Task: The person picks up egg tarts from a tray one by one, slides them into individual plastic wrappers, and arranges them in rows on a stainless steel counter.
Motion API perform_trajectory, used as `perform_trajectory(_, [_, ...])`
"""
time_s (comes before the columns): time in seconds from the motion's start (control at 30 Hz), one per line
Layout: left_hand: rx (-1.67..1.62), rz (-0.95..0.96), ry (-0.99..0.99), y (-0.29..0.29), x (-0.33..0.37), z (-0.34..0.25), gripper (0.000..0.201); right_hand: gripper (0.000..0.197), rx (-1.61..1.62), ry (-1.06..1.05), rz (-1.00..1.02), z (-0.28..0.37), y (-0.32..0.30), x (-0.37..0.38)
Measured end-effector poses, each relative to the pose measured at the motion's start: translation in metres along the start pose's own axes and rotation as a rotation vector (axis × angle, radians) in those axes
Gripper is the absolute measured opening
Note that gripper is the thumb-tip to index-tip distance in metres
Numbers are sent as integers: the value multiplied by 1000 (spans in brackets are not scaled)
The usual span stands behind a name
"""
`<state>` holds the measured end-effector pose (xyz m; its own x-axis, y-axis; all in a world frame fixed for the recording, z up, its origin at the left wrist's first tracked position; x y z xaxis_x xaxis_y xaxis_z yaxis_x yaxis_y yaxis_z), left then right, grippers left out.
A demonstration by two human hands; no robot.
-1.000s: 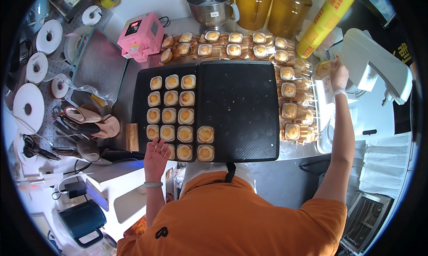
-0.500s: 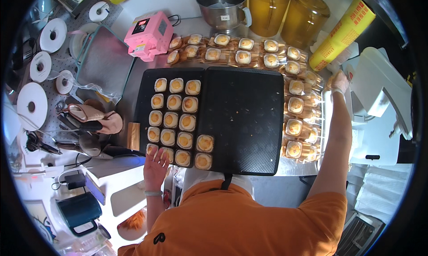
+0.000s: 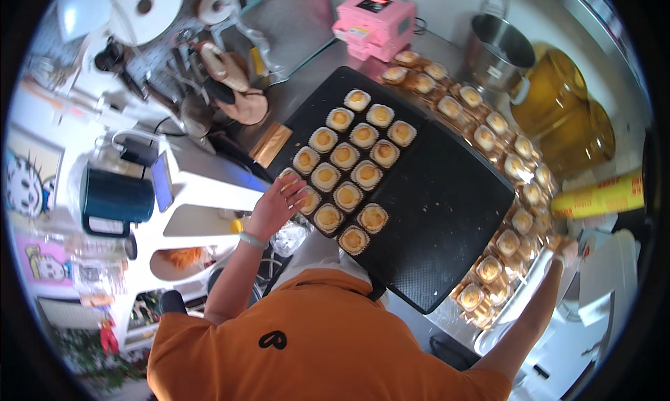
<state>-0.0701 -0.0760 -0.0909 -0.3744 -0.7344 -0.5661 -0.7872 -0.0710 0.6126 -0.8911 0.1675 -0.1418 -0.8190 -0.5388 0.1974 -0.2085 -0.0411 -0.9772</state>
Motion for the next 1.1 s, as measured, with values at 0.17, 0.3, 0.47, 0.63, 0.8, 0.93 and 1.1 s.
perform_trajectory(0.17, [164,-75,160,-22,23,-42,29,34,-177,-47,-126,-13,-28,-16])
perform_trajectory(0.3, [727,-366,431,-96,70,-85,19,68,394,-181,-34,74,-79,-30])
perform_trajectory(0.47, [1330,-727,500,-136,124,-121,21,76,1727,-599,905,270,-216,-157])
perform_trajectory(0.63, [1566,-801,439,-152,173,-134,22,71,2585,-171,607,301,-220,-167])
perform_trajectory(0.8, [1560,-807,513,-149,182,-136,22,58,2299,385,766,315,-142,-210])
perform_trajectory(0.93, [1541,-752,513,-143,190,-137,18,55,2152,397,709,322,-135,-248])
perform_trajectory(1.1, [1439,-559,537,-161,218,-140,15,45,1777,165,614,337,-144,-294])
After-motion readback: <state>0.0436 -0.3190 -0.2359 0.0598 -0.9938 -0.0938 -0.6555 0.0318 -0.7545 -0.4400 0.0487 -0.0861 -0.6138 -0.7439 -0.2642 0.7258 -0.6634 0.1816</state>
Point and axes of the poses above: each hand's wrist, its own x-axis towards the middle knuckle, its own y-axis out of the palm, z = x × y, the point moved 5 cm from there along x, towards the middle knuckle, and after that the axes turned 7 degrees about -y, right-handed, at the moved point
